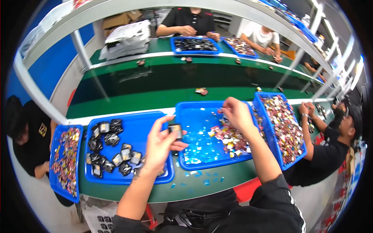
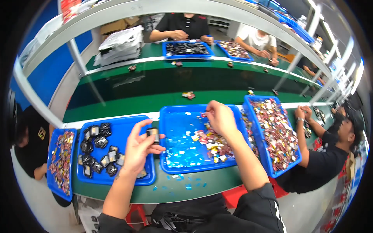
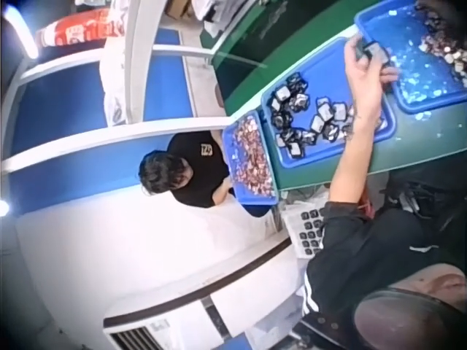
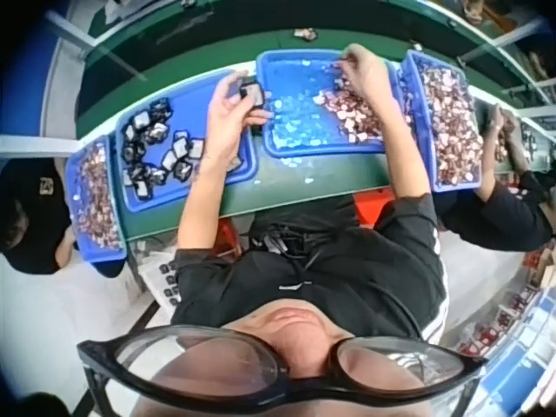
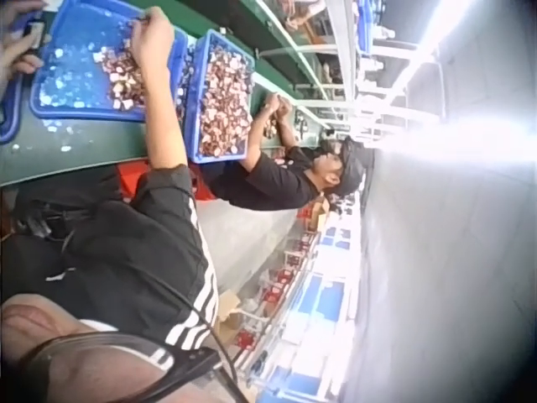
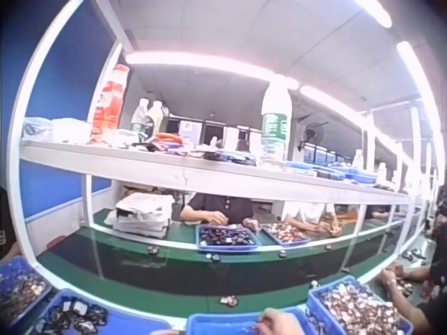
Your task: Assembling small electronic components (likely digital watch modules) by hand at a factory workbench.
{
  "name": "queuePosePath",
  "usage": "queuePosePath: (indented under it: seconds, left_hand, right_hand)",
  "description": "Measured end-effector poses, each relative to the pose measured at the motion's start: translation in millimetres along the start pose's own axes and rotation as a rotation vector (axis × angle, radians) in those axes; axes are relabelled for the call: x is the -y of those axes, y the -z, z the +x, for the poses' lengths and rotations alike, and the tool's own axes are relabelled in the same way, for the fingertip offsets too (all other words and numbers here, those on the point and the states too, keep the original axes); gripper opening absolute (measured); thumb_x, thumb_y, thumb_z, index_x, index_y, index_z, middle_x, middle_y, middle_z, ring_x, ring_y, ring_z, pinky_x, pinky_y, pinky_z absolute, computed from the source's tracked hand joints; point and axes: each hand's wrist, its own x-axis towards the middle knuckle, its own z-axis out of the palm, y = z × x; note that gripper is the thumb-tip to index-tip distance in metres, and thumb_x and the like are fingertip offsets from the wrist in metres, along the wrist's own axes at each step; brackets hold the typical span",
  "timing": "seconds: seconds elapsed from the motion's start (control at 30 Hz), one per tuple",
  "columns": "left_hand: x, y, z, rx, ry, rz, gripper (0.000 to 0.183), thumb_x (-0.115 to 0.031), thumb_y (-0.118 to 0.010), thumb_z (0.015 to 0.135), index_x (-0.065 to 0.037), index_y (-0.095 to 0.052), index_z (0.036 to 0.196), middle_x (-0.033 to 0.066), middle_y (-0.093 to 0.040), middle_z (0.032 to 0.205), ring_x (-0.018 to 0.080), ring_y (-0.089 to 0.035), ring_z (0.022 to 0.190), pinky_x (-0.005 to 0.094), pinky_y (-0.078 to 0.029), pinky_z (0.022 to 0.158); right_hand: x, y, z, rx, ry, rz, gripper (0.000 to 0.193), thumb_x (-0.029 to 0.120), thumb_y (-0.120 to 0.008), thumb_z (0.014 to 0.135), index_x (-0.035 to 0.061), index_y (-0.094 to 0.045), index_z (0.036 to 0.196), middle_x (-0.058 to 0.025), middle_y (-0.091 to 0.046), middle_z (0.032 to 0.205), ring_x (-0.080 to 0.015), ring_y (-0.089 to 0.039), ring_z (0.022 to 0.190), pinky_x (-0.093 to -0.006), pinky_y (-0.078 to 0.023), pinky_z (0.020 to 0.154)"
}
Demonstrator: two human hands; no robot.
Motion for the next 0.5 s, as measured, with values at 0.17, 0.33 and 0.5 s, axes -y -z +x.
queuePosePath:
  seconds: [0.17, 0.33, 0.5]
  left_hand:
    - [16.7, -7.2, -2.1, 0.137, -0.184, 0.382, 0.027, -0.009, -0.058, 0.093, -0.008, -0.065, 0.119, 0.0117, -0.059, 0.106, 0.0119, -0.064, 0.078, 0.019, -0.051, 0.061]
    - [18.8, -12.9, -6.4, 0.168, -0.433, 0.733, 0.021, -0.014, -0.076, 0.08, -0.006, -0.072, 0.099, 0.0073, -0.056, 0.103, 0.0086, -0.054, 0.073, 0.02, -0.042, 0.058]
    - [23.2, -15.0, -11.4, 0.093, -0.312, 0.687, 0.016, -0.013, -0.076, 0.08, -0.003, -0.073, 0.093, 0.0062, -0.058, 0.096, 0.0082, -0.053, 0.074, 0.0221, -0.041, 0.06]
  right_hand:
    - [69.1, 6.0, -56.9, 0.164, -0.099, 0.632, 0.011, 0.0, -0.069, 0.082, -0.0006, -0.063, 0.092, -0.0006, -0.063, 0.078, -0.0053, -0.056, 0.066, -0.0192, -0.046, 0.061]
    - [90.2, -7.3, -75.6, 0.176, -0.169, 0.857, 0.009, 0.001, -0.07, 0.083, -0.0004, -0.064, 0.089, -0.0006, -0.064, 0.079, -0.005, -0.056, 0.067, -0.0185, -0.045, 0.06]
    - [94.1, -11.2, -77.9, 0.18, -0.08, 0.745, 0.006, 0.0, -0.07, 0.083, -0.0001, -0.065, 0.086, -0.0037, -0.064, 0.084, -0.0067, -0.058, 0.066, -0.0186, -0.045, 0.058]
